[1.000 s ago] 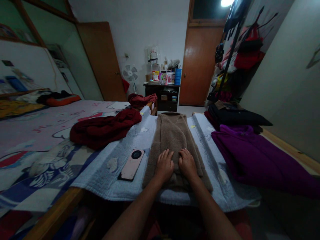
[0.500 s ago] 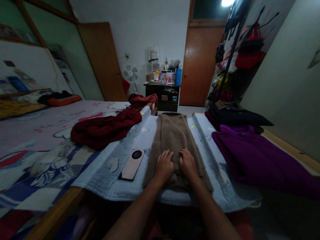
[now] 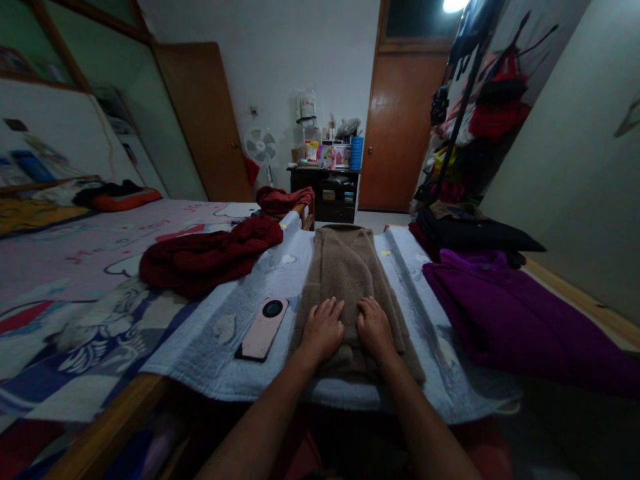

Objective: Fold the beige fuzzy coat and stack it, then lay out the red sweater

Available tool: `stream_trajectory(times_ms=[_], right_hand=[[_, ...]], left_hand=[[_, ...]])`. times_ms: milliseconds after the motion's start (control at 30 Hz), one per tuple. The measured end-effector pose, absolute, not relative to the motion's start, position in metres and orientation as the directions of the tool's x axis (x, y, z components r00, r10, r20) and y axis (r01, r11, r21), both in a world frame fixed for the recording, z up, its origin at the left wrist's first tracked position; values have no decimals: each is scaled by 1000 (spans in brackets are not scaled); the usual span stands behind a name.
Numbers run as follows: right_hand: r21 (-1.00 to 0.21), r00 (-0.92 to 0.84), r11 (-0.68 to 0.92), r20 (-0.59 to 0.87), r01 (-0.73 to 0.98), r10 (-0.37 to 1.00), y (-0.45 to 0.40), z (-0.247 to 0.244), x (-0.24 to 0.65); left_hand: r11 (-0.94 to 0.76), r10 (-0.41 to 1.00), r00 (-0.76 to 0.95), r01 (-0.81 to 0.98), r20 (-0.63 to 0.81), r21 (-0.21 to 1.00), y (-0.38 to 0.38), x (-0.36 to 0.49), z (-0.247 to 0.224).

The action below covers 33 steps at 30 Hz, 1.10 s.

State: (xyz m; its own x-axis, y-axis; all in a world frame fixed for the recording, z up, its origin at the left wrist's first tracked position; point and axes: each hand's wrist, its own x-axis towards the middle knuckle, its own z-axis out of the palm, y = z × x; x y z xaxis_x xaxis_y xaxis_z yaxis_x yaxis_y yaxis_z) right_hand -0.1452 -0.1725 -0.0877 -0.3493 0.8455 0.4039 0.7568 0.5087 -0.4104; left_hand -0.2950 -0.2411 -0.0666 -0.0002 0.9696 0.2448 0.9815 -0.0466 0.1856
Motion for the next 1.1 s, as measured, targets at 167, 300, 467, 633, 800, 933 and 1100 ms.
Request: stream_trajectory(times_ms=[167, 300, 467, 633, 800, 933, 1100], right_hand=[[-415, -353, 514, 406, 751, 843, -174, -85, -145], [-415, -352, 508, 398, 755, 847, -173, -85, -144], [-409, -360, 512, 395, 755, 845, -172, -86, -144], [-408, -349, 518, 420, 752, 838, -171, -88, -144], [-412, -354, 516, 409, 751, 841, -172, -88, -144], [-417, -345, 514, 417, 750, 841, -172, -87, -144], [-415, -354, 509, 396, 754, 847, -172, -86, -144]], left_hand=[[-5, 970, -38, 984, 242, 176, -238, -310, -69], [28, 973, -65, 985, 221, 169, -233, -324, -73], [63, 970, -100, 984, 223, 168, -229, -333, -74], [77, 963, -113, 985, 244, 154, -230, -332, -73], [83, 955, -121, 985, 272, 148, -229, -331, -76], [97, 953, -142, 980, 268, 172, -228, -330, -77], [130, 958, -172, 974, 231, 187, -222, -327, -68]])
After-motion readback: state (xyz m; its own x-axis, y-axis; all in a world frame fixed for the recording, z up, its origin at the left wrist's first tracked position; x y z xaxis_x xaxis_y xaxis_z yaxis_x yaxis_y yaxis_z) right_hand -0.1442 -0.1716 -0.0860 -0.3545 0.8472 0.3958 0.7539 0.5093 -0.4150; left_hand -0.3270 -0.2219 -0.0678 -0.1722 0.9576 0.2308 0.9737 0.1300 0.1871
